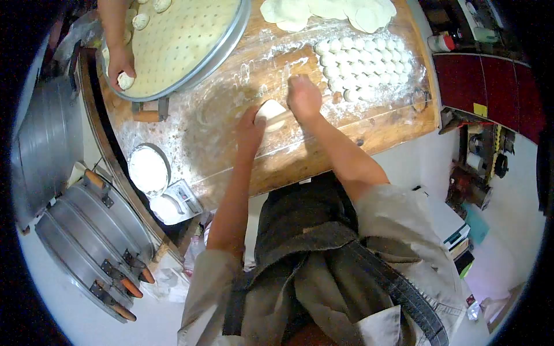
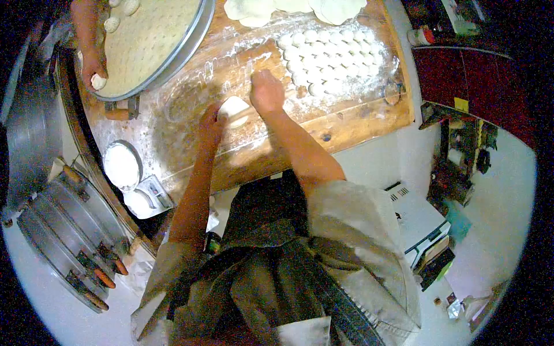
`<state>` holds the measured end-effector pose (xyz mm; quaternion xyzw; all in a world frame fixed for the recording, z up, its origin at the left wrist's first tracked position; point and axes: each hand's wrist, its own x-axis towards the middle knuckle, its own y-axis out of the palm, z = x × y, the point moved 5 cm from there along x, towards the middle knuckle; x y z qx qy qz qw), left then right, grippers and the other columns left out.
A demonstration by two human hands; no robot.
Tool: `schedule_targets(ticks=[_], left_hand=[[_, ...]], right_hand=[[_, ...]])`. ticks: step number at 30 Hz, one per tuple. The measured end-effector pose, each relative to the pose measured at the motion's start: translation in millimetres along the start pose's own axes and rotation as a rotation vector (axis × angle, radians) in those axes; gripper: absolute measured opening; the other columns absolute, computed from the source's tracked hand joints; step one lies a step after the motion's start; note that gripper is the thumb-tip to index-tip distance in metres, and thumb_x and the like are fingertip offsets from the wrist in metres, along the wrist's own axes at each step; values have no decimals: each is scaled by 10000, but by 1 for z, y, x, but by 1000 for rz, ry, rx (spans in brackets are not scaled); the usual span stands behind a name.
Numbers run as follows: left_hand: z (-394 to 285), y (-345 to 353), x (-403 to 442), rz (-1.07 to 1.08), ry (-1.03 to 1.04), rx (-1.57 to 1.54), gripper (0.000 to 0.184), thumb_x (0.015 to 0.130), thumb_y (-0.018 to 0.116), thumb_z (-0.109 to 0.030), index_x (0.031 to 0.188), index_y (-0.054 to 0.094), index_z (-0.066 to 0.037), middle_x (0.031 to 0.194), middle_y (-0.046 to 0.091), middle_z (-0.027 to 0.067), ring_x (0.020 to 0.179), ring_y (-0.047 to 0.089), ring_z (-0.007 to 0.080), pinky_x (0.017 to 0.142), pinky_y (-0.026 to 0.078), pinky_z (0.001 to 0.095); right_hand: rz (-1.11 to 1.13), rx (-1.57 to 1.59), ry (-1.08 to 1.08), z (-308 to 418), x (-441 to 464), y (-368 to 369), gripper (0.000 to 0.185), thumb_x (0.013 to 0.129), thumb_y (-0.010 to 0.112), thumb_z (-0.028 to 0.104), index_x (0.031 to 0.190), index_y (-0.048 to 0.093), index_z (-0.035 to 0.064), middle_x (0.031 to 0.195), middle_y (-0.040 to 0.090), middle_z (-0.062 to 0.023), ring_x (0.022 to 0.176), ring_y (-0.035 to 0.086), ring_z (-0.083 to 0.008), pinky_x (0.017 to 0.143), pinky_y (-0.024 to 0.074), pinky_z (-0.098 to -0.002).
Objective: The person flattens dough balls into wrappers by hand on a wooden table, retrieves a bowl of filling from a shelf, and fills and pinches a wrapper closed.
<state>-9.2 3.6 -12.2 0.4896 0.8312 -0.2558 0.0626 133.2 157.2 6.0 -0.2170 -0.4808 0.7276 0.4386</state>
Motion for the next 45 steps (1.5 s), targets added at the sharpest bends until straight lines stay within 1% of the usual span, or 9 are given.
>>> schedule_targets(ticks=[6,9,13,18,26,32,37,43,45], left_hand=[[-9,39,63,333,275,746,361,864,699,-242,1179,687,-66,1085,720,193,991,690,343,889,527,455],[-108,53,66,577,79,271,383,887,661,-242,1200,665,-22,1026,733,186,940,704,251,842,547,399],[-136,122,67,511,-131,-588,506,877,687,-228,1326,586,-18,1087,724,184,981,704,267,865,560,398],[-151,187,40,326,436,614,588,869,721,-279,1412,538,-149,1342,546,329,1215,580,436,988,503,524],[-97,171,53,127,602,723,448,860,696,-235,1294,596,-186,1162,595,208,1103,603,399,900,514,526],[-111,85,19,265,112,869,432,839,735,-289,1223,609,-137,1231,610,217,1164,576,421,977,490,514],[-95,116,36,1,689,964,710,838,721,-370,1466,490,-133,1521,398,286,1408,380,474,1156,335,576],[-97,114,63,16,786,862,755,819,717,-352,1494,475,-116,1627,265,250,1469,296,473,1192,259,600],[-78,112,69,-25,795,830,696,821,719,-337,1445,520,-102,1592,334,234,1450,332,460,1180,280,593]], right_hand=[[8,-9,-115,-10,-53,-20,53,788,609,52,775,639,95,821,586,-138,785,604,-355,694,485,-502],[42,17,-134,-16,-80,-28,57,783,617,53,763,643,100,835,601,-135,804,613,-345,694,481,-493],[287,63,81,-22,-78,-26,93,812,613,49,737,642,96,928,664,-131,915,637,-336,757,485,-485],[88,265,54,-46,-96,14,447,974,562,226,1361,544,2,1331,605,-207,1234,568,-348,1040,440,-455],[-64,314,-185,-37,-98,-12,420,960,577,205,1331,572,10,1415,541,-198,1306,488,-426,1078,392,-537],[392,284,-33,-42,-82,-11,370,979,533,257,1264,646,50,1358,594,-191,1253,543,-403,1092,390,-529],[155,-54,-245,-39,-102,-8,366,966,541,282,1211,665,40,1256,651,-189,1180,585,-409,1061,390,-568],[739,25,-51,-30,-75,-16,287,902,598,201,1130,663,39,1147,627,-220,1117,574,-415,965,425,-549],[462,124,-57,-24,-80,-38,259,895,600,175,1113,654,47,1100,610,-206,1080,569,-396,934,427,-530]])
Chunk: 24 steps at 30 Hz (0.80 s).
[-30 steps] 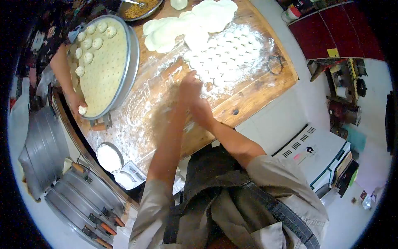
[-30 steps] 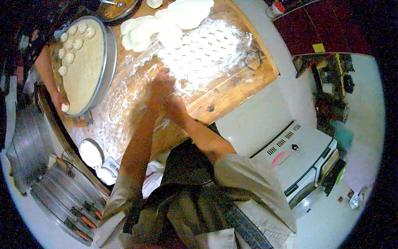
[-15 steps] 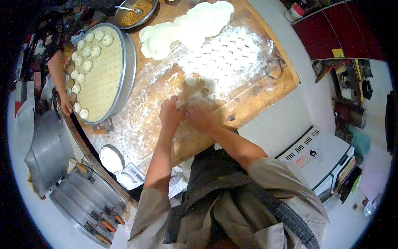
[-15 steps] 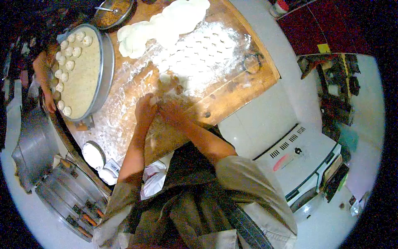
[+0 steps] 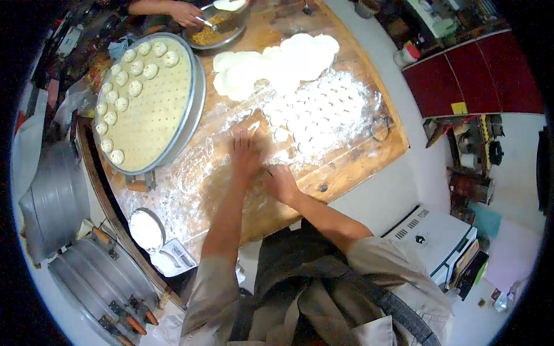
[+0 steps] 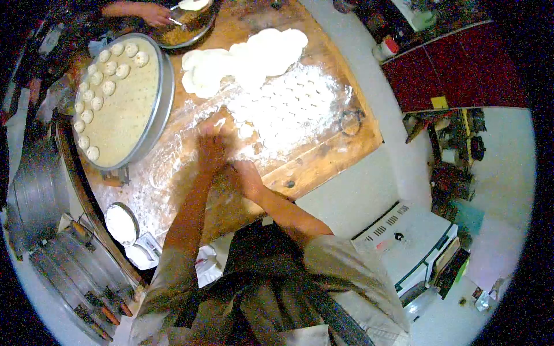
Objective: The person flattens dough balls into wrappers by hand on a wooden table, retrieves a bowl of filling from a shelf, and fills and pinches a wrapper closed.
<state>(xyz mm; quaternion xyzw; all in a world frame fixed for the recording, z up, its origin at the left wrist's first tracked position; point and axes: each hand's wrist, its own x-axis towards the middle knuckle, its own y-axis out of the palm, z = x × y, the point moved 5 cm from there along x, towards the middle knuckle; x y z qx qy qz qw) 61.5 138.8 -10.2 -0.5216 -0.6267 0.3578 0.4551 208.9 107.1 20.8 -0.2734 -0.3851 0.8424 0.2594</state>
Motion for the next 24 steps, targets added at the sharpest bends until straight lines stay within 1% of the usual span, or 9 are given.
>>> schedule_targets(ticks=[1,4,7,10,14,20,22,23,24], left_hand=[[7,8,-4,-25,-4,-14,639,822,720,-322,1396,564,-87,1556,403,218,1430,369,447,1169,301,586],[43,45,-64,50,-83,-109,423,933,647,-227,1322,591,-70,1440,519,233,1338,447,469,1151,321,591],[-4,3,-83,297,-354,-377,374,846,730,-238,1203,680,-136,1244,634,174,1175,558,389,1052,427,510],[-14,-41,-62,201,-245,-267,332,849,731,-156,1179,691,-171,1161,639,181,1087,580,392,976,466,503],[-6,-52,-43,57,-114,-416,244,805,765,-109,1029,669,-96,994,634,167,1020,598,400,903,473,505],[21,-10,-112,110,-544,-771,279,748,716,-27,1019,654,-50,987,665,191,964,625,417,882,499,501],[9,-61,-95,-254,-179,-527,284,770,696,-56,1053,671,-42,965,687,199,901,642,417,853,517,504],[15,-54,-88,-106,-210,-457,249,772,693,-60,1020,688,-36,952,691,201,878,645,412,836,519,499],[20,-45,-85,42,-239,-392,217,774,690,-65,987,705,-30,939,695,204,855,649,407,819,521,495]], right_hand=[[-274,103,-35,-1,-8,-15,233,887,602,148,1097,644,55,1052,593,-191,1044,563,-377,903,430,-511],[-179,-107,-148,-20,-6,-7,214,878,601,115,1084,629,68,1016,562,-175,1029,546,-354,882,424,-472],[-336,-148,-122,-17,20,-10,154,881,578,136,1016,620,73,963,577,-147,973,585,-337,826,449,-473],[-390,-124,-33,-7,81,-26,102,872,574,128,946,598,62,921,578,-153,915,593,-354,787,462,-482],[-350,-70,-73,6,79,-29,74,839,600,95,876,562,45,902,565,-183,878,576,-392,757,458,-485],[-374,-175,-177,-7,29,-6,70,829,618,78,895,597,83,863,560,-158,820,587,-354,720,455,-489],[-359,-123,-25,-4,64,-5,77,835,609,66,907,623,90,842,570,-161,776,602,-361,664,461,-490],[-422,-152,-22,5,78,-15,69,835,599,54,896,617,82,861,584,-163,765,610,-370,634,463,-488],[-444,-157,-29,4,92,-13,37,830,578,87,859,589,66,911,614,-175,855,615,-394,716,490,-492]])
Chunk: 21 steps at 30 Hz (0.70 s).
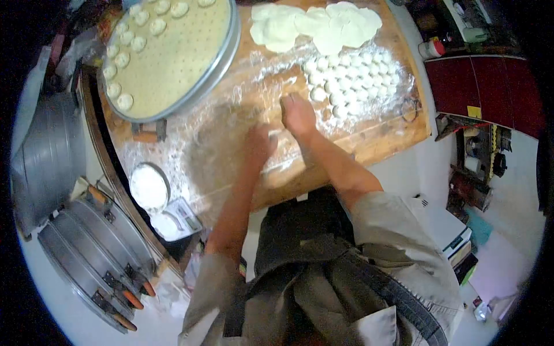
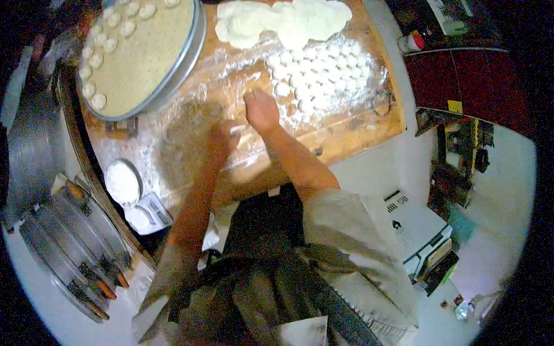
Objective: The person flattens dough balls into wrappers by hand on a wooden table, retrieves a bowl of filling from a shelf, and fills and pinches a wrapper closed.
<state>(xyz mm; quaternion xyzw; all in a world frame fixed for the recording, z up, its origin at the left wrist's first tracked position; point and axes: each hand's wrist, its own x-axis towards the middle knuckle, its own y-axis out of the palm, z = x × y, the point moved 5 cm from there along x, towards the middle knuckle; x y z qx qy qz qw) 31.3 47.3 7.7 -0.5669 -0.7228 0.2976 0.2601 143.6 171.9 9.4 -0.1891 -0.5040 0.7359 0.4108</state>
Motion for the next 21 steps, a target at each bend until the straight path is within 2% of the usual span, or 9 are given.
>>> schedule_targets(ticks=[4,7,8,10,14,16,18,19,21], left_hand=[[19,2,7,23,-33,-120,121,768,691,-67,874,718,-15,911,695,211,822,650,398,787,520,491],[39,-1,-12,72,-576,-408,111,765,691,-67,842,699,13,900,680,215,860,654,404,793,517,481],[36,8,-10,76,-580,-408,111,765,691,-67,842,699,13,900,680,215,860,654,404,793,517,481],[10,10,-10,-254,-184,-246,119,769,695,-68,855,705,14,915,684,216,876,658,397,809,518,477],[-6,-1,35,60,-220,-109,158,815,699,-105,930,753,-11,938,700,213,889,665,398,852,518,491],[13,-1,29,57,-205,-129,169,823,702,-125,945,764,-26,913,707,204,875,680,385,841,527,474],[54,9,-1,33,-559,-482,185,821,712,-144,963,763,-37,915,720,196,883,700,358,837,534,442],[68,12,-13,69,-520,-301,213,824,717,-156,999,761,-43,945,731,190,916,712,337,834,541,428],[38,-5,-15,4,-455,-311,217,823,721,-163,1000,757,-42,947,731,193,922,712,344,833,544,435]], right_hand=[[63,21,-97,4,-58,-19,46,836,586,99,867,614,80,899,615,-149,876,618,-368,739,474,-486],[42,-21,-163,-2,-70,-15,60,842,594,116,884,629,91,892,610,-132,884,620,-343,743,463,-477],[-16,-19,-155,-1,-66,-12,67,846,599,128,892,636,97,890,606,-124,886,621,-330,742,458,-472],[25,-53,-17,8,-24,-7,52,850,593,142,865,619,99,865,597,-124,858,616,-334,724,457,-476],[11,-39,26,9,6,-3,49,838,595,133,858,614,93,880,597,-131,864,610,-337,718,456,-472],[41,-8,9,11,-21,-10,54,835,596,133,863,618,93,891,600,-131,872,611,-333,716,454,-472],[32,-2,-159,9,-69,-25,112,805,627,86,912,655,104,880,610,-112,854,613,-332,718,450,-470],[38,0,-161,10,-66,-21,112,805,627,86,912,655,104,880,610,-112,854,613,-332,718,450,-470],[-123,-35,-128,10,-50,-12,74,823,611,113,892,636,103,904,615,-132,887,624,-321,714,446,-466]])
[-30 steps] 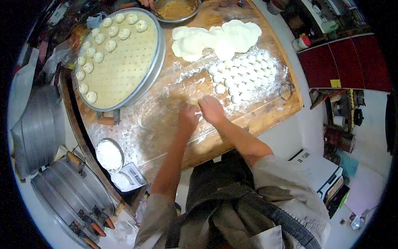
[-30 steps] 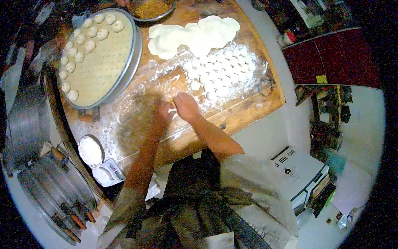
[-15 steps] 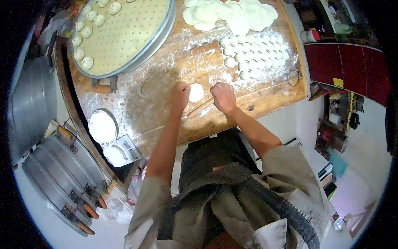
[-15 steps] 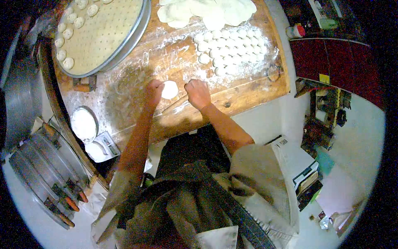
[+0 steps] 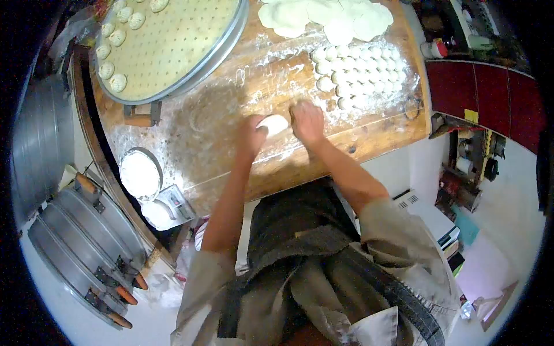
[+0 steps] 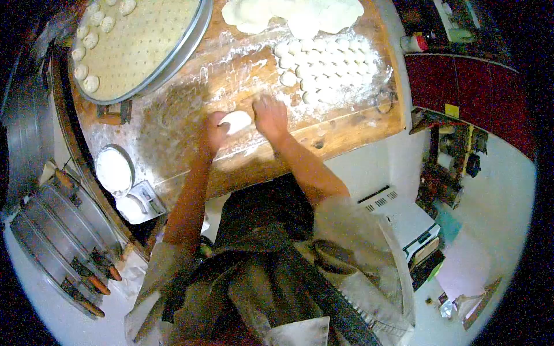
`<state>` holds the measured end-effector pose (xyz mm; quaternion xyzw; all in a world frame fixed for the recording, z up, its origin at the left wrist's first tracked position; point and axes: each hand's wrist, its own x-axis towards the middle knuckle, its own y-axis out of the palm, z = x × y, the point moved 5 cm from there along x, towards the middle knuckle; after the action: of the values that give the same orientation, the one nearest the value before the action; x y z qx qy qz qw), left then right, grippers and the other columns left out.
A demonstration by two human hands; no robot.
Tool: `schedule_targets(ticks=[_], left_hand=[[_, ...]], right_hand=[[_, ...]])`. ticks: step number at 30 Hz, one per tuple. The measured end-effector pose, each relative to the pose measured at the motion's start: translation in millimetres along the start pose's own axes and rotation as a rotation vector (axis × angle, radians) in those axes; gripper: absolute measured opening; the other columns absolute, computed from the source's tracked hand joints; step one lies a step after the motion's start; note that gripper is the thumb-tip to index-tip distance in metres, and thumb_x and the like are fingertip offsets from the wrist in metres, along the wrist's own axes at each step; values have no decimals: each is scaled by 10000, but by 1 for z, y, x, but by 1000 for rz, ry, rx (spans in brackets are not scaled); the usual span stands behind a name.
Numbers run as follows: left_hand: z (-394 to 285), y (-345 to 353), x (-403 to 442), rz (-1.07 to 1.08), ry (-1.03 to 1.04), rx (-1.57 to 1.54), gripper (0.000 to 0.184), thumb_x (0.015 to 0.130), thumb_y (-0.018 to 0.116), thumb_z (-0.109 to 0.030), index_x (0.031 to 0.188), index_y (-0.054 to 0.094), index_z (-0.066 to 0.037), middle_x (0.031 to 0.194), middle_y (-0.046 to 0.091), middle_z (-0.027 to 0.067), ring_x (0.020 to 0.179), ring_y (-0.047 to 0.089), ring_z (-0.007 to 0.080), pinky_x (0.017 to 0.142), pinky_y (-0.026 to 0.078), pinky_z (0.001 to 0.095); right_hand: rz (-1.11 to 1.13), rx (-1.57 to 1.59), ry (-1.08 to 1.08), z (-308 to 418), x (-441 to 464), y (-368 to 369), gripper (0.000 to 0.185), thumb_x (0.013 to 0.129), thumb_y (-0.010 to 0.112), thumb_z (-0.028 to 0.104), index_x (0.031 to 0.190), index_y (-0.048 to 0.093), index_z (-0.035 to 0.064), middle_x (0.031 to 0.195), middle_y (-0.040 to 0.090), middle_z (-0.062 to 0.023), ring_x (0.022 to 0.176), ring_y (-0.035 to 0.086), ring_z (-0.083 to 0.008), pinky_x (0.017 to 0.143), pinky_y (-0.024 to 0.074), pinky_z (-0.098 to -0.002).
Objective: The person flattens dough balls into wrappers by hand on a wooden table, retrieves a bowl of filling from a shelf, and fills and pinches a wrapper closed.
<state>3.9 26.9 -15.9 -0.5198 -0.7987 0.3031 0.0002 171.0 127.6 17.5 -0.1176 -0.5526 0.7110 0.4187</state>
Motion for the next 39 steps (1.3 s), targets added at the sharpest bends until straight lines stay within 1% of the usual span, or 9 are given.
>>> schedule_targets(ticks=[5,10,19,22,26,29,34,36,39], left_hand=[[-44,5,29,43,280,153,167,841,717,-139,974,755,-45,943,721,201,918,703,371,833,541,458],[18,-7,20,-97,-80,-115,174,818,685,-78,971,741,-18,933,722,189,876,698,371,822,540,442],[-29,-14,23,32,89,71,184,852,714,-148,993,757,-39,989,729,174,913,694,363,850,540,419],[77,-3,26,-80,-100,-247,196,836,683,-87,1014,737,-24,974,728,164,900,707,267,820,540,363],[36,-27,-17,-93,-237,-374,302,824,676,-107,1114,699,-28,993,723,185,939,707,286,848,540,376],[-17,-33,-4,-59,19,201,309,823,682,-121,1119,703,-35,1029,724,201,993,703,347,892,539,423],[-46,-22,47,202,110,295,398,861,707,-197,1220,654,-33,1005,725,194,973,699,344,879,543,441],[-54,-14,57,-19,-327,-593,393,923,685,-242,1228,615,-4,1087,700,183,1022,674,324,913,552,437],[-87,31,59,-43,-143,-375,409,946,671,-238,1268,563,-9,1113,661,177,1034,657,300,896,557,426]], right_hand=[[195,-43,178,-6,67,28,81,824,625,102,902,629,82,915,625,-144,918,633,-341,739,461,-486],[342,-10,106,0,-7,5,79,805,639,90,882,624,78,920,629,-165,894,626,-391,749,477,-516],[51,28,124,2,57,25,29,822,626,90,835,644,71,833,598,-157,800,606,-389,695,470,-526],[160,9,117,-4,11,8,45,802,624,77,841,641,62,841,605,-173,815,613,-403,697,475,-520],[148,69,82,8,34,1,63,787,627,64,847,642,56,839,601,-184,812,614,-402,695,475,-520],[97,34,171,-5,54,28,73,780,629,62,851,642,58,840,603,-179,808,618,-386,702,474,-523],[276,-34,6,-3,-14,-4,25,798,618,72,821,627,75,904,607,-165,913,610,-374,763,470,-515],[356,146,3,-9,-28,-1,58,836,613,112,870,656,97,950,620,-155,958,605,-353,806,467,-499],[235,174,158,-19,-36,18,144,801,645,119,935,696,106,866,607,-108,877,615,-324,776,469,-472]])
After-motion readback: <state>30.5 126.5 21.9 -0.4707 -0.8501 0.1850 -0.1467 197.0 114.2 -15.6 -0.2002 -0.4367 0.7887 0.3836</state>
